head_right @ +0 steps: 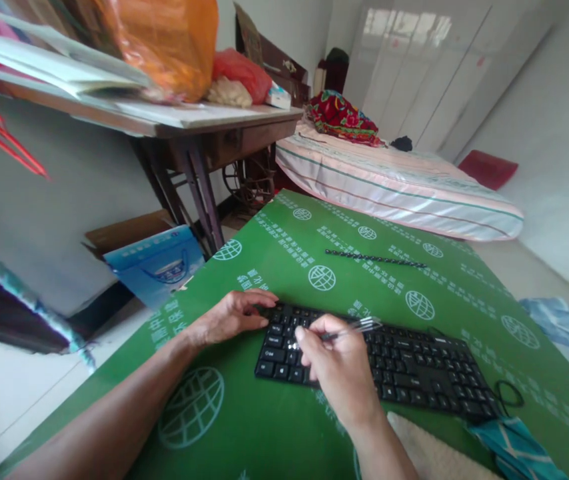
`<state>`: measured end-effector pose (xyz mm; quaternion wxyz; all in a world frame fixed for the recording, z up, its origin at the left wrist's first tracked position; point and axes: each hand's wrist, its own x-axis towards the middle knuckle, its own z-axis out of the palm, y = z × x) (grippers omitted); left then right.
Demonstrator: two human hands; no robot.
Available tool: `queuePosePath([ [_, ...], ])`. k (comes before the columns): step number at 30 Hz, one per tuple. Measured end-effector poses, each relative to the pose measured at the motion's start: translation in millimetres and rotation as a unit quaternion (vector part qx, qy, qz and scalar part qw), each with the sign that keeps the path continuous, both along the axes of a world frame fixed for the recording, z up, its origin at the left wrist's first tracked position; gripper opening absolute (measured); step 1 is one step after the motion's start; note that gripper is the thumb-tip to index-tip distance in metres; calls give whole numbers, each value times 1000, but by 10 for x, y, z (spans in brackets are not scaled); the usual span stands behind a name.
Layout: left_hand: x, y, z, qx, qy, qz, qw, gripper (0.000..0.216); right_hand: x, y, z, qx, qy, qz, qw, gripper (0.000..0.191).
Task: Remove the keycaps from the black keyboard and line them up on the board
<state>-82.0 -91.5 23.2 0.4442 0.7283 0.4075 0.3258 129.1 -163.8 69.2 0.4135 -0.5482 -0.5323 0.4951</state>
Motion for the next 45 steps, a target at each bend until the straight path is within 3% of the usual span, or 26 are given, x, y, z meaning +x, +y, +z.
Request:
queuePosePath([
  [9, -26, 52, -115, -15, -26, -43, 999, 29, -404, 502, -170, 5, -73, -6, 997, 24],
  [18, -25, 79, -178, -28, -31, -52, 998, 37, -444, 645, -402, 54, -188, 3, 981, 22],
  [27, -29, 95, -194, 4, -20, -58, 998, 31, -539, 676, -412, 103, -293, 14, 950, 21],
  [34, -22, 90, -206, 19, -8, -52, 998, 29, -563, 781, -389, 95, -280, 48, 954, 14],
  [40, -4, 77, -192, 17, -19, -46, 999, 30, -511, 735, -424, 3, -187, 22, 982, 12],
  [45, 4, 83, -199, 12, -17, -45, 999, 29, -492, 745, -509, 50, -212, 21, 976, 11],
])
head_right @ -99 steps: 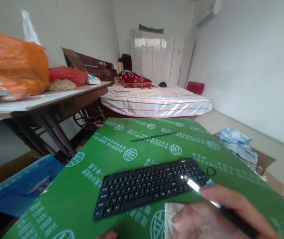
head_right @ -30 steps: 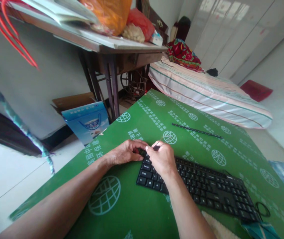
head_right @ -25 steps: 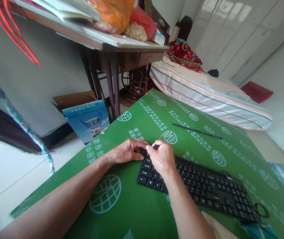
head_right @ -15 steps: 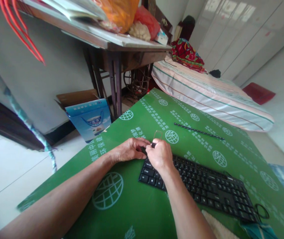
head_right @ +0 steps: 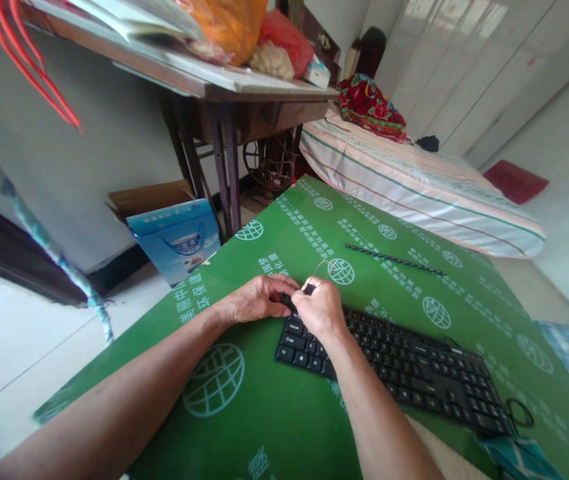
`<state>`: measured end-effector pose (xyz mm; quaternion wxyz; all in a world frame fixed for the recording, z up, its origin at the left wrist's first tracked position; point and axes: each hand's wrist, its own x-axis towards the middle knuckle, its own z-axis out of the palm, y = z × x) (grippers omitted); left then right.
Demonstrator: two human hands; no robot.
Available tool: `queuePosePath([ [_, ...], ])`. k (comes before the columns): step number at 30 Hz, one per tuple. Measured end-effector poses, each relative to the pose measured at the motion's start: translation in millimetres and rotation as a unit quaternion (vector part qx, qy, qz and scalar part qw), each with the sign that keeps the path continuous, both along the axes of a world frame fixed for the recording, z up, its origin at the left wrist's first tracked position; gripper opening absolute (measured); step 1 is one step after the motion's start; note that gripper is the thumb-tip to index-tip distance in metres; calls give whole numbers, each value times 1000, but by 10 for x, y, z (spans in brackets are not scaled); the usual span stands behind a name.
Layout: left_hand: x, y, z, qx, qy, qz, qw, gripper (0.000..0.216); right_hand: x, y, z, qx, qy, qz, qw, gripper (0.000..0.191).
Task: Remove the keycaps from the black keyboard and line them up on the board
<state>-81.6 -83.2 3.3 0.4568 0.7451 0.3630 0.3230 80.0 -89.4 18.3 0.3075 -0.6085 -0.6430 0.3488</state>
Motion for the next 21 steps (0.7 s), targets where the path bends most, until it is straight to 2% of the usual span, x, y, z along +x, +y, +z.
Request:
queuePosePath([
  [10, 33, -18, 41, 28, 25, 3, 999, 22, -14, 2, 29, 34, -75, -12, 997, 10],
  [16, 60, -13, 20, 27, 18, 25, 999, 16, -1, 27, -24, 47, -44, -15, 998, 20],
  [21, 115, -32, 5, 28, 13, 66, 997, 17, -18, -10, 18, 49, -46, -21, 998, 12],
])
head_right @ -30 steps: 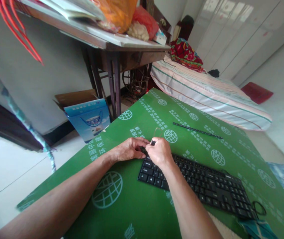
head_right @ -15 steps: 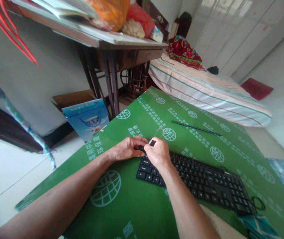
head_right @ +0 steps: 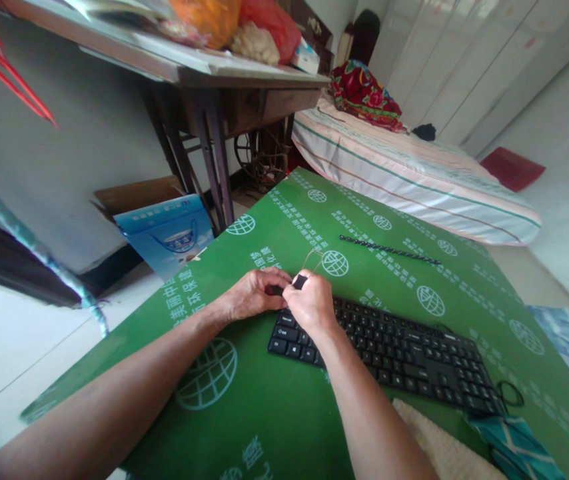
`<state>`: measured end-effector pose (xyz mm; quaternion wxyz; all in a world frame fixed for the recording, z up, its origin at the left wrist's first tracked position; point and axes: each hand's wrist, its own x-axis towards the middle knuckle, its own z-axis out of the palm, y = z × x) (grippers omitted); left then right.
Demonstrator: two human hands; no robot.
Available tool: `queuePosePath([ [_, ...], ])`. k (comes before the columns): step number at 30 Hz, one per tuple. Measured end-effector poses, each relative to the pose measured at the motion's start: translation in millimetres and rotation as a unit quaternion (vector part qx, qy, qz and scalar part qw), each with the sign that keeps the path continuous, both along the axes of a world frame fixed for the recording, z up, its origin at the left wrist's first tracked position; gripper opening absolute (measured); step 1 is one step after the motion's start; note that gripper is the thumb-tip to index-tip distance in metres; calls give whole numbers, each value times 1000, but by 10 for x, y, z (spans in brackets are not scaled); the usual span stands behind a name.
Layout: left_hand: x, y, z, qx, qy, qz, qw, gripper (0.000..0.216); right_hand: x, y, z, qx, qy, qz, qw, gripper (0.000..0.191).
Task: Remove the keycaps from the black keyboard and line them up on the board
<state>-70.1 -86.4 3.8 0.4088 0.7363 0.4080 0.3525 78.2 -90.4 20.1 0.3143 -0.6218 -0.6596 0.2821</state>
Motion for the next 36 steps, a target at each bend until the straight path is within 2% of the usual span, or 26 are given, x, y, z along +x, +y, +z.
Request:
queuePosePath([
  [8, 92, -50, 6, 12, 50, 61, 997, 15, 16, -28, -60, 27, 55, -31, 998, 8],
  [16, 119, -80, 12, 13, 60, 71, 996, 17, 14, -83, -87, 44, 101, -52, 993, 10],
  [24, 156, -139, 37, 32, 114, 94, 988, 15, -1, -126, -126, 58, 134, -83, 986, 11],
  [31, 155, -194, 64, 78, 175, 68, 979, 20, 24, -124, -149, 66, 203, -89, 973, 12],
  [36, 153, -194, 53, 104, 189, 54, 975, 15, 48, -98, -140, 49, 223, -75, 971, 12],
])
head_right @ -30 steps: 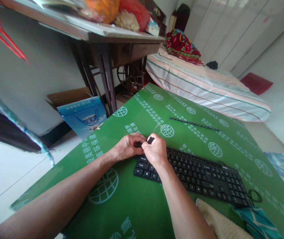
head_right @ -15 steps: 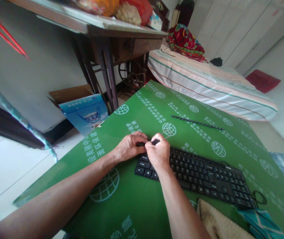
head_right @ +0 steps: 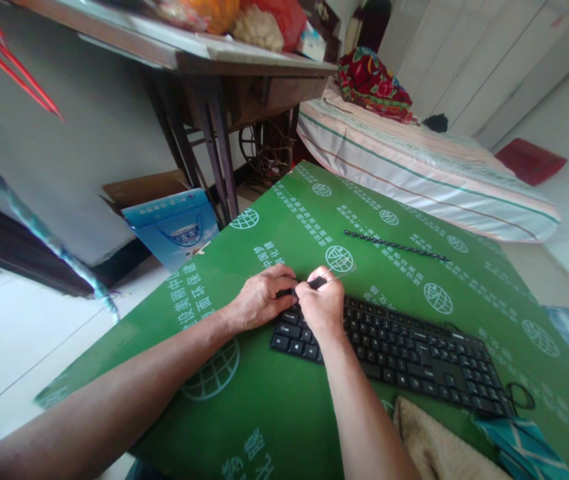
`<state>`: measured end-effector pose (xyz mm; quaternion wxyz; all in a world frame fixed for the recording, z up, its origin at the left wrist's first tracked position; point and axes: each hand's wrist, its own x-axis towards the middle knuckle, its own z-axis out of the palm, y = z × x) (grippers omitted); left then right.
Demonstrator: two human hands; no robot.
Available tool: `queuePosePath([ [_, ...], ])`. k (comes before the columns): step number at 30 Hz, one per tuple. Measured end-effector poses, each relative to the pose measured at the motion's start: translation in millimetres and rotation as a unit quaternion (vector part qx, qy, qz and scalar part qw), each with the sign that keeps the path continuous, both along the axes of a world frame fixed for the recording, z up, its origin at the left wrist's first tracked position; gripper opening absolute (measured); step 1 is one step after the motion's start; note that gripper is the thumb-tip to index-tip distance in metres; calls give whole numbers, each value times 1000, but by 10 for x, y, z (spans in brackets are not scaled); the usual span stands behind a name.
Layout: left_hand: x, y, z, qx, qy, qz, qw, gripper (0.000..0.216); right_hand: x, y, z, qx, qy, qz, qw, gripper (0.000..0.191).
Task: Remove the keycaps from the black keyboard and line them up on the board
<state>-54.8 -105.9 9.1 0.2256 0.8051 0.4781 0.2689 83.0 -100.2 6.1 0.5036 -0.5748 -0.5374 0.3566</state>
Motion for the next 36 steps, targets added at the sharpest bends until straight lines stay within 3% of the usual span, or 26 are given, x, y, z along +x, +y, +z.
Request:
queuePosePath([
  [9, 1, 47, -18, -8, -38, 6, 999, 12, 25, -12, 94, -56, 139, -3, 989, 16],
  [19, -57, 105, -35, 5, -145, -34, 989, 10, 54, -40, 108, -47, 218, -4, 975, 20],
  [30, -130, 105, 10, 29, -103, 46, 993, 20, 199, -195, 240, 21, 205, 16, 978, 23],
  [36, -174, 136, -12, 45, -55, 55, 996, 22, 389, -306, 195, 20, 176, 17, 984, 23],
])
